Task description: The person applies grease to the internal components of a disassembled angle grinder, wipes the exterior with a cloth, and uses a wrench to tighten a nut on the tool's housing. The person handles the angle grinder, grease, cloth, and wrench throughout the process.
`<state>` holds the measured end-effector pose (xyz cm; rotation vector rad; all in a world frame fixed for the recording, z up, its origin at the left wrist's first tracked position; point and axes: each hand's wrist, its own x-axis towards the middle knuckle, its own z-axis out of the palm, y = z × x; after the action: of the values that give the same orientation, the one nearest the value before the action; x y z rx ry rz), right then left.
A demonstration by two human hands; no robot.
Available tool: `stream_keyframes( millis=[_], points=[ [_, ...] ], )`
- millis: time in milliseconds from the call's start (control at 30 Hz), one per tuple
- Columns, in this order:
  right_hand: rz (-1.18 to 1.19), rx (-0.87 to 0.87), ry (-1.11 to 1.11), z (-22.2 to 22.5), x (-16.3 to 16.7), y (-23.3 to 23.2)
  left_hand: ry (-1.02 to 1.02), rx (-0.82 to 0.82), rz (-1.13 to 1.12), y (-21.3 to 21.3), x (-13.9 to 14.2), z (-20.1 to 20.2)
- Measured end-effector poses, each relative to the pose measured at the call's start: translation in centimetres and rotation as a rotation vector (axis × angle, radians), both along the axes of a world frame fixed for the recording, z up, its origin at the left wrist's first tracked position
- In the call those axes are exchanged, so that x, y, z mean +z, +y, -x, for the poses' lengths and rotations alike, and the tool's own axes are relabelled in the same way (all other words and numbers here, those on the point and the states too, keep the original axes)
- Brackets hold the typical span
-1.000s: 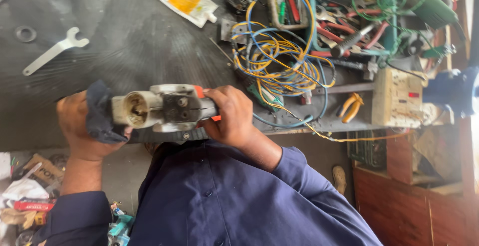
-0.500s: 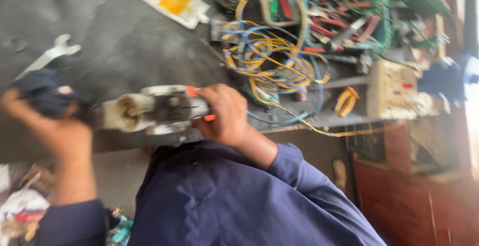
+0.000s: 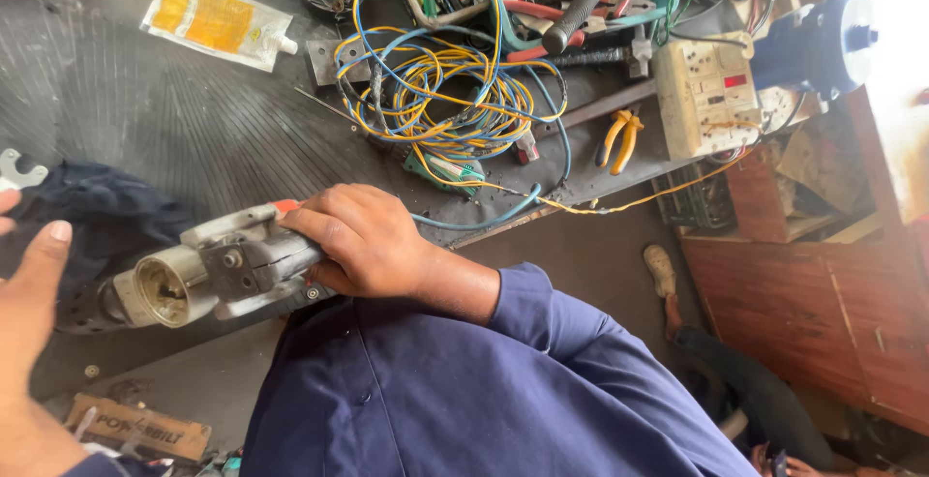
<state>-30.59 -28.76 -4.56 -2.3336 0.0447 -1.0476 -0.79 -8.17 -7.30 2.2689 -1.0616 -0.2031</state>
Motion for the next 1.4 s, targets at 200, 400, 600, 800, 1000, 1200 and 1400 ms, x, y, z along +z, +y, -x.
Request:
stream_keyframes(
  millis=[200,400,600,800,1000,1200,1400],
  points=[
    [-0.008,0.009,-0.023,-0.3,0.4,-0.1,0.332,-0.115,0.192,0.2,2.6,4.6],
    [-0.112,0.095,0.048,0.4,1.5,-0.6,0.184,-0.118,0.181,0.5,1.4,6.6],
    [-0.268,-0.451,0.309,3.7,2.1,-10.6,0.123,-0.111,0.263,0.9,-0.2,6.4],
    [0.308,-0.532,1.010,4.5,-1.6,-21.6,0.143,-0.072,0.277,0.6,0.3,6.7],
    [0.232,-0.619,0.881,4.7,-6.6,-23.6,0.138,-0.041,0.277,0.0,0.4,6.7],
    [0.282,-0.812,1.108,4.5,-7.5,-26.7,0.144,-0.017,0.247,-0.5,0.8,6.5],
    [0.452,-0.860,1.216,3.0,-7.4,-26.0,0.133,0.000,0.221,-1.1,1.4,6.5]
  ],
)
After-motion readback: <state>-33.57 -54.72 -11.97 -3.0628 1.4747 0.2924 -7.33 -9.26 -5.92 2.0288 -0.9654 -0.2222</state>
